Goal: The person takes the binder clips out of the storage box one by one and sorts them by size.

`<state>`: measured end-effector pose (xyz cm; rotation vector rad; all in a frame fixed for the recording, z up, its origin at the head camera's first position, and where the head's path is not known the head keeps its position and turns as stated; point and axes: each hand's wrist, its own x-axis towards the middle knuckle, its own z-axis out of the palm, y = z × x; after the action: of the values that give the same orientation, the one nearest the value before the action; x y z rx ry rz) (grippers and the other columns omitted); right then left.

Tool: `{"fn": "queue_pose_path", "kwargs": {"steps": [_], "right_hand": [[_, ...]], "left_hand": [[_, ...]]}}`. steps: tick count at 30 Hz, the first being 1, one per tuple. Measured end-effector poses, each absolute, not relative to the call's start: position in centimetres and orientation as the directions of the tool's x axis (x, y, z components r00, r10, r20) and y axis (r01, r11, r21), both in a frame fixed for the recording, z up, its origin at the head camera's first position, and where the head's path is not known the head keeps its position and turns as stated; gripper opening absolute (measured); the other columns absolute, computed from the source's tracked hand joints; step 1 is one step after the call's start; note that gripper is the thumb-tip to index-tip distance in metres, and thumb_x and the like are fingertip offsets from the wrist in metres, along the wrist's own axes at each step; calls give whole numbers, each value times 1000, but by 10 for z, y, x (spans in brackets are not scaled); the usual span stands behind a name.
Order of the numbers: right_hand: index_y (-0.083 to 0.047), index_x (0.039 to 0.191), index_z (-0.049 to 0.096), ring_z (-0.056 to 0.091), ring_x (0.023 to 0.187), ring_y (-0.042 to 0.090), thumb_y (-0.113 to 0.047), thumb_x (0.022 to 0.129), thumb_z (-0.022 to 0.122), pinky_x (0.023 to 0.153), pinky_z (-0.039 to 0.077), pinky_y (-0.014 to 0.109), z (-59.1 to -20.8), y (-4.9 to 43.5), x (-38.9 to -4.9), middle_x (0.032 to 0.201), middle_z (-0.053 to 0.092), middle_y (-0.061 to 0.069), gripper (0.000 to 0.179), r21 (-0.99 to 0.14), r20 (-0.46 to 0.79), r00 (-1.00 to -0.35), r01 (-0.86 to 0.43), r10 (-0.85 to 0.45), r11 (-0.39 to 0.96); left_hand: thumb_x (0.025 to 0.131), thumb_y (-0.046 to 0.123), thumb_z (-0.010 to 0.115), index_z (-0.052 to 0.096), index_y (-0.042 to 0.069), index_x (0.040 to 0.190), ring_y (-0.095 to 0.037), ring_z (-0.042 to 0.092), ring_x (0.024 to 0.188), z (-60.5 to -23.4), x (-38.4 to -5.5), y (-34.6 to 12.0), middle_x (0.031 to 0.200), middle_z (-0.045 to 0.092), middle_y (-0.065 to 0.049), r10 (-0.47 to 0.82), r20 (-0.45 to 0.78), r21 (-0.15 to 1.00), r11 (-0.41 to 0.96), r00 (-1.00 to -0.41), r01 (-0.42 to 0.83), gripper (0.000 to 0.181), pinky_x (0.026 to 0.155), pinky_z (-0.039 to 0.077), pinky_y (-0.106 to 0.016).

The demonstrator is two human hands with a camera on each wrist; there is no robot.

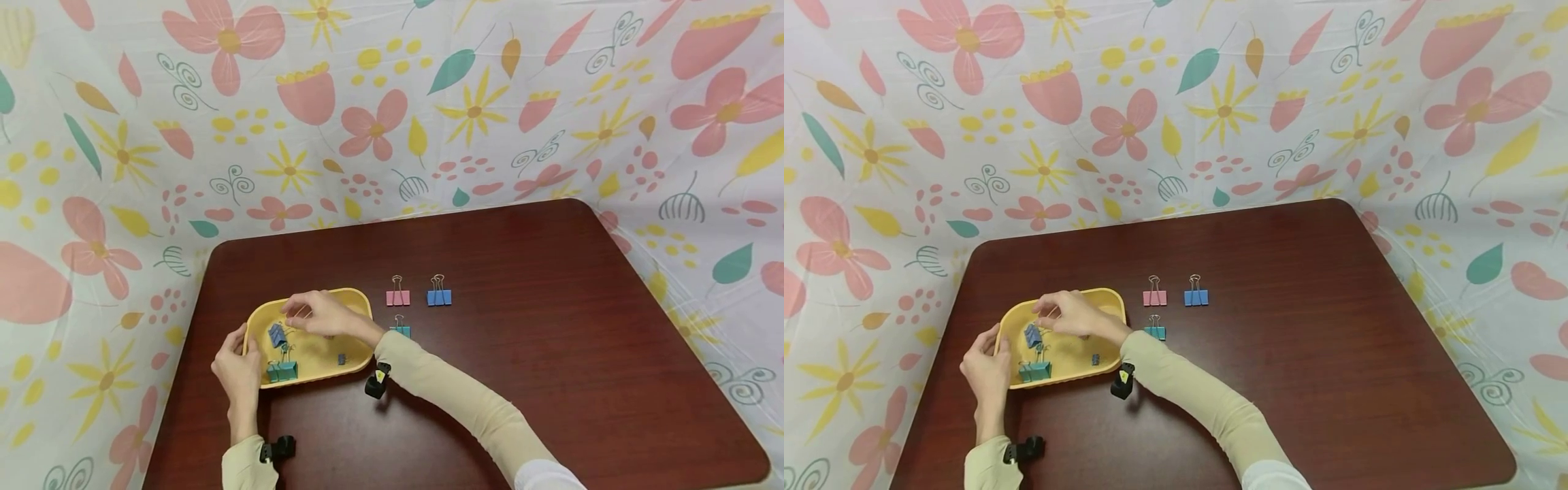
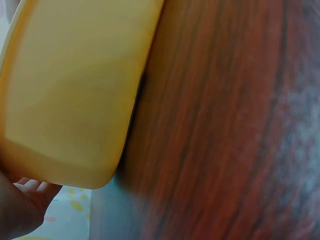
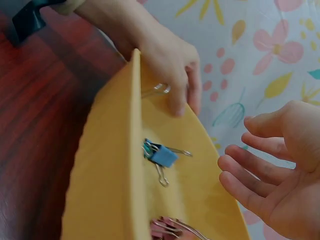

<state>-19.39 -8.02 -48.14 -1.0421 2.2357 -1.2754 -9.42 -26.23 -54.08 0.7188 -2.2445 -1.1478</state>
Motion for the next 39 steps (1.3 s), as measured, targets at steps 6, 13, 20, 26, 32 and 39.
{"fn": "queue_pose_path", "kwargs": {"steps": [6, 13, 20, 26, 32, 39], "right_hand": [[-5, 122, 70, 72, 95, 7, -17, 97, 68, 80, 52, 9, -491, -93, -188, 114, 75, 5, 27, -825, 47, -638, -458, -768, 330], [-6, 127, 68, 73, 101, 11, -17, 97, 68, 81, 52, 10, -497, -105, -175, 121, 74, 8, 32, -822, -44, -615, -426, -788, 378], [-10, 127, 69, 69, 101, 5, -24, 100, 64, 86, 50, 10, -505, -117, -160, 120, 73, 4, 31, -769, -77, -554, -496, -829, 404], [-11, 117, 74, 66, 93, -4, -23, 101, 62, 81, 47, 6, -508, -118, -153, 107, 77, -3, 23, -764, -45, -517, -534, -855, 363], [-14, 103, 79, 61, 78, -11, -19, 97, 69, 73, 46, 4, -510, -116, -150, 93, 78, -7, 13, -746, 30, -534, -575, -845, 337], [-8, 99, 81, 58, 73, -10, -14, 96, 71, 70, 45, 4, -507, -111, -159, 89, 78, -1, 12, -773, 69, -595, -539, -801, 334]], "left_hand": [[94, 4, 65, 72, 0, 122, -36, 72, 101, -540, -95, -262, 114, 74, -23, -655, 206, 842, 497, -727, -209, 29, 68, 34, 5], [94, 2, 64, 73, 0, 122, -34, 72, 97, -539, -95, -261, 112, 75, -22, -653, 215, 841, 501, -726, -202, 29, 68, 36, 5], [94, 3, 64, 73, 1, 122, -35, 72, 99, -541, -94, -263, 112, 75, -22, -652, 218, 842, 501, -726, -198, 29, 67, 36, 4], [95, 3, 64, 72, 0, 123, -35, 72, 101, -541, -93, -264, 114, 74, -23, -642, 222, 845, 502, -734, -184, 30, 69, 37, 5], [94, 2, 64, 72, 0, 122, -35, 72, 101, -541, -93, -264, 113, 74, -23, -645, 229, 842, 507, -729, -184, 29, 69, 36, 4], [94, 3, 65, 72, 0, 122, -35, 72, 100, -541, -94, -264, 113, 74, -23, -649, 223, 848, 497, -727, -184, 29, 69, 36, 5]]}}
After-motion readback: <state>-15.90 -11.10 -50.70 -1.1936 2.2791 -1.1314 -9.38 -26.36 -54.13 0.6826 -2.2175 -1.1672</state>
